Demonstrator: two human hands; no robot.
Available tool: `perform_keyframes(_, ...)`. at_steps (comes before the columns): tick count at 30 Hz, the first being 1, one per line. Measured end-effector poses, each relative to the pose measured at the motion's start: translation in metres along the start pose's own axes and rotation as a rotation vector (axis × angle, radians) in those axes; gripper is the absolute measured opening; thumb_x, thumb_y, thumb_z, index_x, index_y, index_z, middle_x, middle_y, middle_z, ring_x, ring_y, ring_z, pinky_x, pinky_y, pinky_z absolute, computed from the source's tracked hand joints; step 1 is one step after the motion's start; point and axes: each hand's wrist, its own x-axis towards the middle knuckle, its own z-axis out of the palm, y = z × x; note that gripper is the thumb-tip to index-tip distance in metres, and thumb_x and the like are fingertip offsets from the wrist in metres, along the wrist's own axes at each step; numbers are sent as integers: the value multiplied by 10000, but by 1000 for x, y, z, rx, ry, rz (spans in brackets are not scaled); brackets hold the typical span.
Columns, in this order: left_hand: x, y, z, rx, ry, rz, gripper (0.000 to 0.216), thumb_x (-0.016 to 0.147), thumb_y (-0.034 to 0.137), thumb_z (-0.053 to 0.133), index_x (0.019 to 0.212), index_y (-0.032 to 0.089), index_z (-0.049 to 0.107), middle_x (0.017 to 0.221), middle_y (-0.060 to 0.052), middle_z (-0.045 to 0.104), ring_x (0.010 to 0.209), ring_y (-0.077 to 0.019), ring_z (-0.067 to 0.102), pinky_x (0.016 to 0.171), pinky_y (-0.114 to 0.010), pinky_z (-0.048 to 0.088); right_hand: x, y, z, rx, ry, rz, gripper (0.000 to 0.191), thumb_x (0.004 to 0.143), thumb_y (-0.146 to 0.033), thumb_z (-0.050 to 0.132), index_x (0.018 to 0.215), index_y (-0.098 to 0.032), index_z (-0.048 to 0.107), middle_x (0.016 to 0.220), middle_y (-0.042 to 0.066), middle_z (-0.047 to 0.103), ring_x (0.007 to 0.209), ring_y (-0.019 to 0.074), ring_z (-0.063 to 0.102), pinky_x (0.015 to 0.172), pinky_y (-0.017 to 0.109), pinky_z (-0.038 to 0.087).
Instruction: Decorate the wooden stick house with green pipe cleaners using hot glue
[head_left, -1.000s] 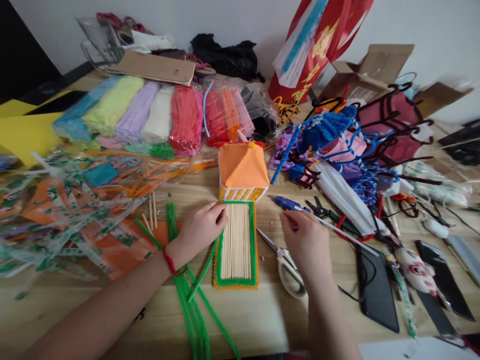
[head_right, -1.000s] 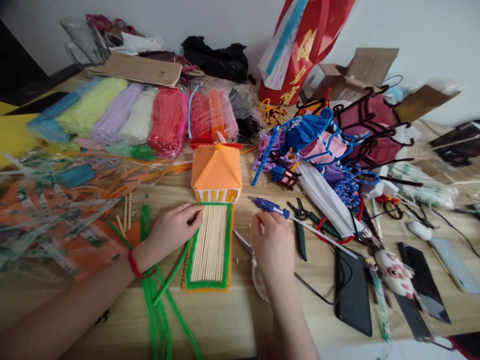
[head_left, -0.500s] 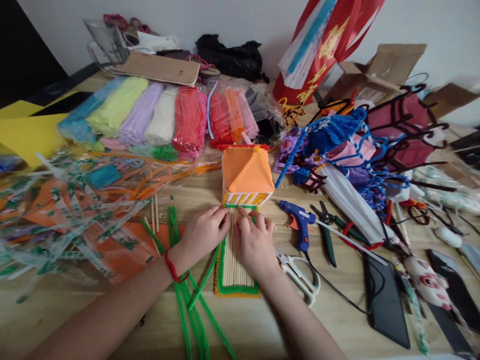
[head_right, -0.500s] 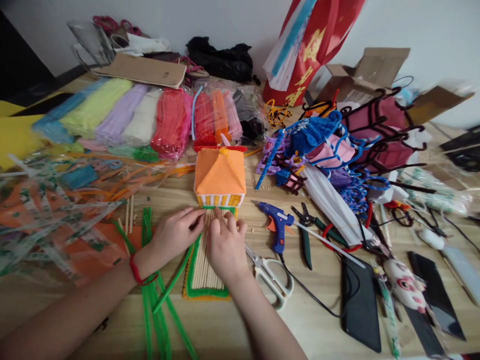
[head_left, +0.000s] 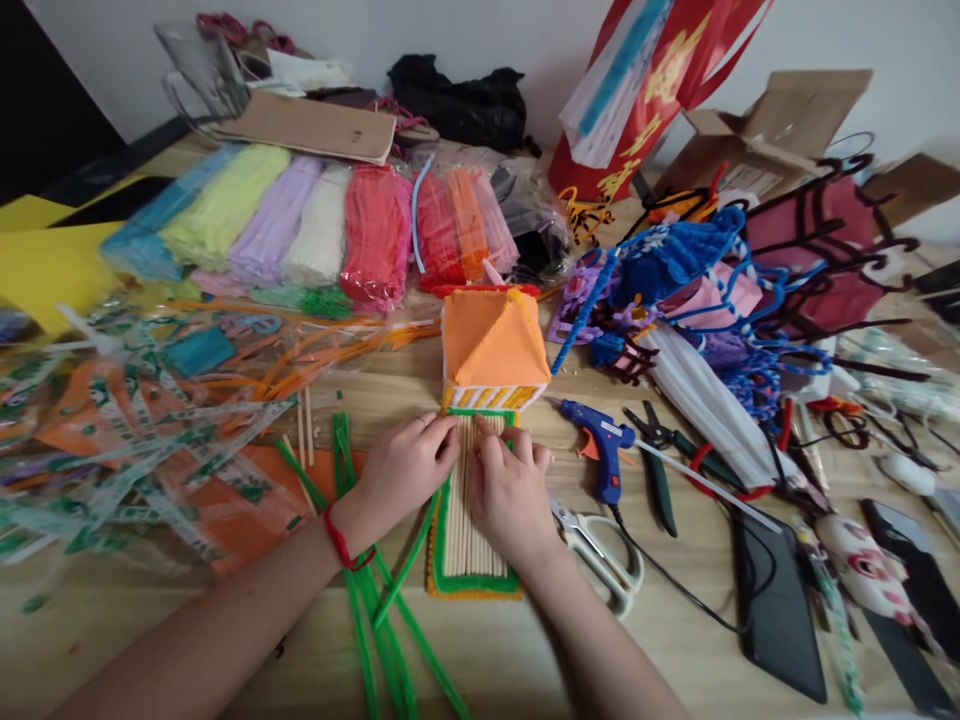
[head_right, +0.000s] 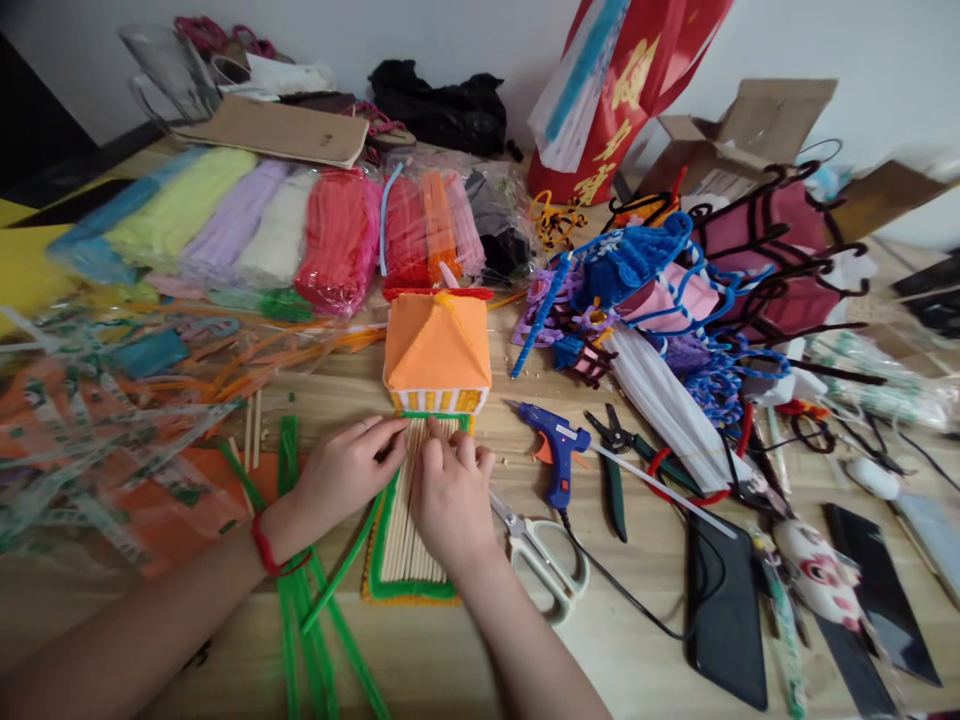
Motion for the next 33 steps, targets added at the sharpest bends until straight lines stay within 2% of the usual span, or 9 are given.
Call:
perform_keyframes(6,0,1,0,14,6,-4,184,858,216,498,950,185,655,772,-21,668,691,-166,633,633,-278,484,2,1,-1,44,-15,25,143,926,-240,427,963,-171,546,1243,114,586,998,268,464,731,364,290)
perform_keyframes(11,0,0,0,4,1,-6,188,857,210,498,963,182,650,780,-29,672,705,-165,638,646,-273,490,3,2,-2,116,-5,47,121,920,-234,429,922,-177,537,1159,102,630,967,263,469,755,378,300)
perform_keyframes(18,0,0,0,9,9,12,183,862,214,485,936,181,649,768,-26,669,700,-163,638,647,-271,491,-3,9,-8,214,146,116,122,909,-206,429,941,-178,543,1145,102,624,951,241,459,778,378,321)
perform_keyframes(22,0,0,1,13,34,13,181,859,210,488,932,181,650,762,-24,670,694,-163,636,649,-273,487,-1,10,-9,196,80,89,164,911,-199,426,1024,-170,540,1086,90,647,949,245,456,784,380,311)
perform_keyframes(27,0,-1,2,8,29,12,179,858,213,493,945,181,647,771,-26,672,702,-162,636,661,-271,489,2,8,-4,106,29,39,122,906,-219,434,922,-174,547,1151,100,632,933,247,464,740,372,294)
perform_keyframes(33,-1,-1,3,3,18,6,183,863,220,489,962,185,638,794,-33,675,721,-165,639,668,-273,492,2,6,-4,26,-10,16,121,896,-215,454,949,-174,554,1183,95,626,959,263,466,732,382,291)
